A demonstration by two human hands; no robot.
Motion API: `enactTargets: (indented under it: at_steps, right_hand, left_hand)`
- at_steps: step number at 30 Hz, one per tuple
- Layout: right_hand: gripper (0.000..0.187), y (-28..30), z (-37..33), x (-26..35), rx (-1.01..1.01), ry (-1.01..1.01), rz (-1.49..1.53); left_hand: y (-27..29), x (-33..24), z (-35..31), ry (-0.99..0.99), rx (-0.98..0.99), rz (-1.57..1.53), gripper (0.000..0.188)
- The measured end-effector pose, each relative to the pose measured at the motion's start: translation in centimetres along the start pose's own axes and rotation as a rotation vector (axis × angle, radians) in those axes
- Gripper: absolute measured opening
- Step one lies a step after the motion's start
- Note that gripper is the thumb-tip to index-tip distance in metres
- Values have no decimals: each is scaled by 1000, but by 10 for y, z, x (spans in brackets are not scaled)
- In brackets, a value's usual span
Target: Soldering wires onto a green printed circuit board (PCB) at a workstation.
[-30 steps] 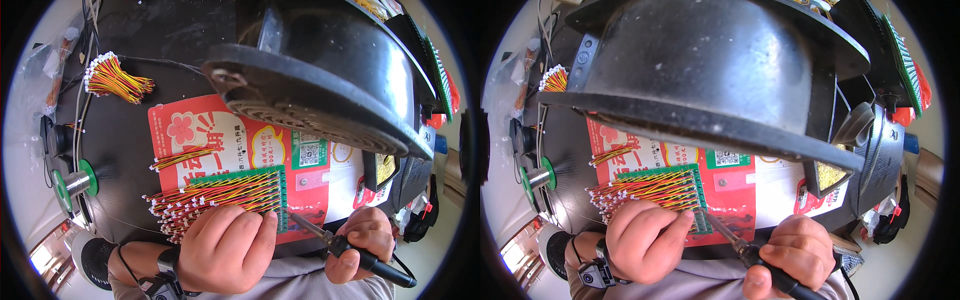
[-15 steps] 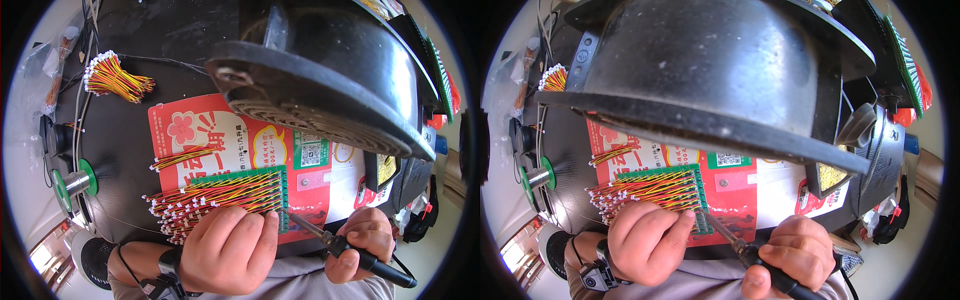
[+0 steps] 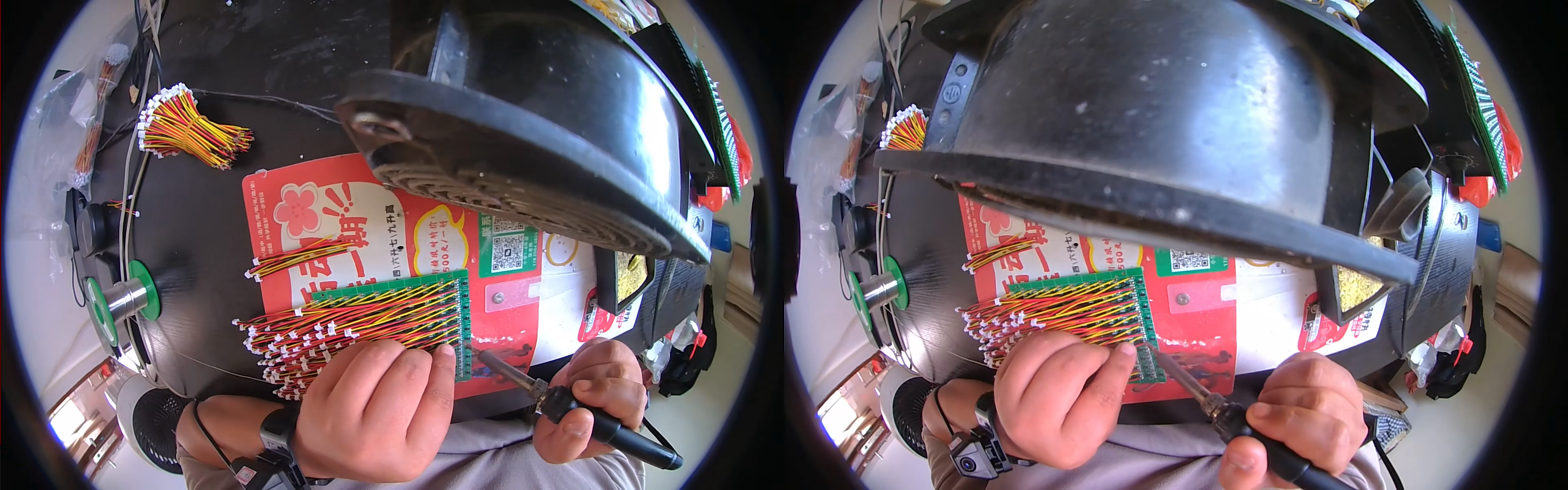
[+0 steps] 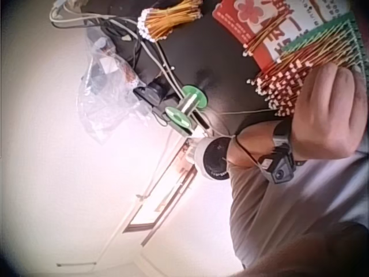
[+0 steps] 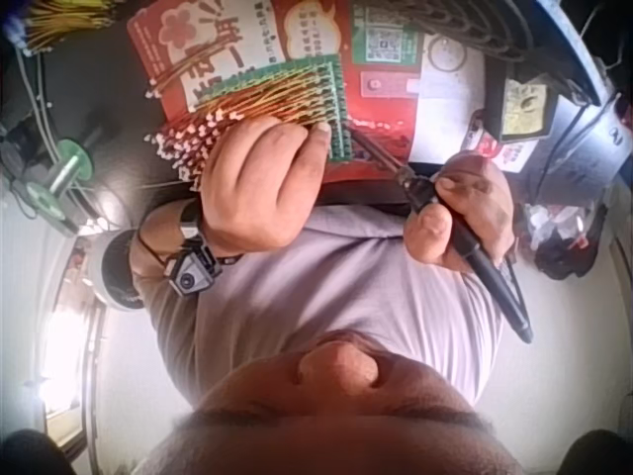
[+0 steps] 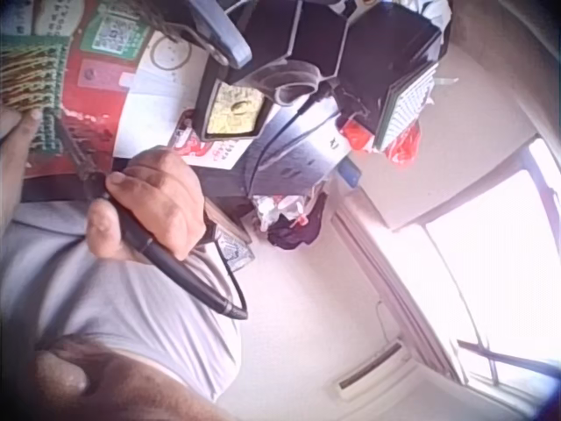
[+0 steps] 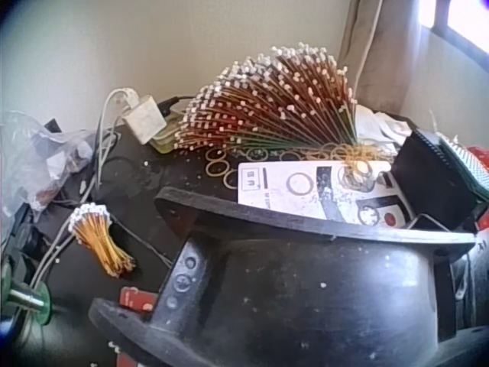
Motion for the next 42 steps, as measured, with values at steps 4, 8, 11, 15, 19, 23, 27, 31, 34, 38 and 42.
enactTargets:
  at_steps: [4,8,11,15,19,23,27,31,34,38,42]
  right_hand:
    - [29,0,1,0,6,5,-10]
    - [30,0,0,0,10,31,-10]
    - [31,0,0,0,32,-8,-17]
    - [32,0,1,1,39,-5,-18]
    - [32,-1,1,1,38,-20,-17]
    - [31,0,1,0,42,-27,-12]
    - [32,-1,1,0,46,-17,-19]
    - [32,0,1,0,42,-23,-17]
    - [32,0,1,-1,45,-22,-18]
    - [33,-2,0,-1,40,-15,-5]
    - [33,0,1,1,39,-18,-13]
  left_hand:
    - [3,0,9,0,35,-42,26]
    - [3,1,10,0,24,-61,25]
    - [3,1,10,23,31,-65,25]
    - [2,1,10,12,38,-61,26]
    - [2,0,9,10,30,-48,26]
    - [1,0,9,17,39,-44,26]
    - [1,1,9,4,48,-36,26]
    - [2,0,9,-3,47,-35,26]
    - [2,0,9,-5,48,-35,27]
    - [2,1,9,-13,36,-33,26]
    - [2,0,9,-25,37,-36,26]
Point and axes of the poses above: each hand's wrist, its own z-axis towards the middle knuckle, its own y-axis out of the back of the hand, x = y × z, the point moved 6 cm from there along z, towards the middle knuckle, and after that the axes turned 10 degrees about y, right-handed, at the moved point
